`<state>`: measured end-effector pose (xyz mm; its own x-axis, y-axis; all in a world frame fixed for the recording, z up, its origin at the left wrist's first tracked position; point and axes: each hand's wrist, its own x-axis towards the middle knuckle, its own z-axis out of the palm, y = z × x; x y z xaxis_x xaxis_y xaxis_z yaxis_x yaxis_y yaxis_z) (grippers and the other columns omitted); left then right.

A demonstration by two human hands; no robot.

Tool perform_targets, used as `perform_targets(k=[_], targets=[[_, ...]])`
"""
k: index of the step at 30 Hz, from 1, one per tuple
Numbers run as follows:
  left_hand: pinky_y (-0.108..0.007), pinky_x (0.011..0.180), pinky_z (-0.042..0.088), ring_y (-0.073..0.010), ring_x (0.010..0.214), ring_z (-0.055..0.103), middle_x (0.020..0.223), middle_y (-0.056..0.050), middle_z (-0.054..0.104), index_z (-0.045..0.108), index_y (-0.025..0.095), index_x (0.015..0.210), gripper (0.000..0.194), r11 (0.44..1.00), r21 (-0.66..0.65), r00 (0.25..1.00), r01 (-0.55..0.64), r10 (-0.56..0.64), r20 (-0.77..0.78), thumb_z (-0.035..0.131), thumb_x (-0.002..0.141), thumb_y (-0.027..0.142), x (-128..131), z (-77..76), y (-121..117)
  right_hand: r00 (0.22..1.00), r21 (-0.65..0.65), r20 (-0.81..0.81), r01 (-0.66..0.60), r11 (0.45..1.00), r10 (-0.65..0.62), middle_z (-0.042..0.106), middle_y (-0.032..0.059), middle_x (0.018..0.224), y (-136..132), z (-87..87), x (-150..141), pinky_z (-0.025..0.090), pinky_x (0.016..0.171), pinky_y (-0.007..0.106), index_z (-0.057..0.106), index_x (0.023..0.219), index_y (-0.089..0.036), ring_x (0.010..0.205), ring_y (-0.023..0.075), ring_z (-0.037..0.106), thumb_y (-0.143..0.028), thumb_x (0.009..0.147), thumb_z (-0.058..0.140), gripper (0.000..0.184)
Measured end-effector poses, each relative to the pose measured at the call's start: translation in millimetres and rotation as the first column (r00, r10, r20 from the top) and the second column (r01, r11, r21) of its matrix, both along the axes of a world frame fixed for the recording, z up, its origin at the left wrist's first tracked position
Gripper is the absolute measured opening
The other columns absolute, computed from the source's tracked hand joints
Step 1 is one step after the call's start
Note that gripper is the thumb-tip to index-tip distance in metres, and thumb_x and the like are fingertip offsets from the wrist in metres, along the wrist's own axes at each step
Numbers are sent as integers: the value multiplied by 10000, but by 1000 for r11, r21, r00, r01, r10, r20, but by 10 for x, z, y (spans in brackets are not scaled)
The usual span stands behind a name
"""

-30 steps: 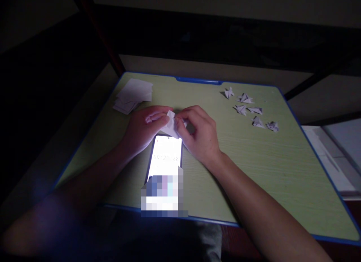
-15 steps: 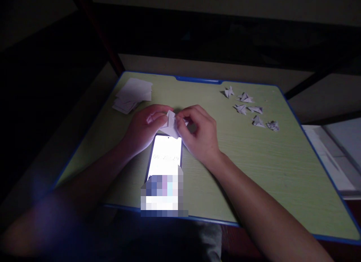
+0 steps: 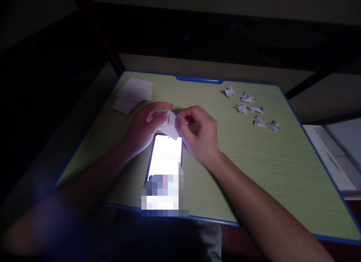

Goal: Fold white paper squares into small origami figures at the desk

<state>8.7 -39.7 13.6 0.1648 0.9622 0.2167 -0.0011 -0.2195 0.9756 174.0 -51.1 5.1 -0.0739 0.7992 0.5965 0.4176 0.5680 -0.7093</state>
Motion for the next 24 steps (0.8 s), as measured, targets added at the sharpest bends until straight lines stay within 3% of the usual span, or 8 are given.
perform_targets(k=[5, 14, 24], targets=[[-193, 520, 497, -118, 675, 664, 744, 15, 674, 622, 157, 983, 224, 999, -28, 999, 45, -44, 31, 567, 769, 194, 15, 88, -50, 996, 80, 79, 22, 997, -28, 652, 7, 725, -19, 54, -9, 449, 612, 293, 652, 785, -191, 659, 132, 575, -217, 844, 630, 68], [-256, 733, 569, -143, 856, 684, 846, -2, 683, 605, 154, 987, 234, 990, 41, 990, 136, -137, 19, 626, 771, 240, 10, 58, -71, 992, 128, 121, 10, 992, -25, 652, 14, 734, -19, 99, -9, 453, 616, 307, 662, 788, -200, 670, 144, 575, -237, 827, 666, 54], [-229, 690, 532, -117, 821, 643, 872, -2, 664, 607, 157, 970, 237, 988, 145, 995, 55, -41, -96, 546, 746, 110, 12, 21, -59, 992, 105, 125, 21, 994, -34, 651, 7, 731, -27, 100, -19, 444, 630, 305, 656, 781, -198, 675, 138, 571, -259, 841, 658, 86]])
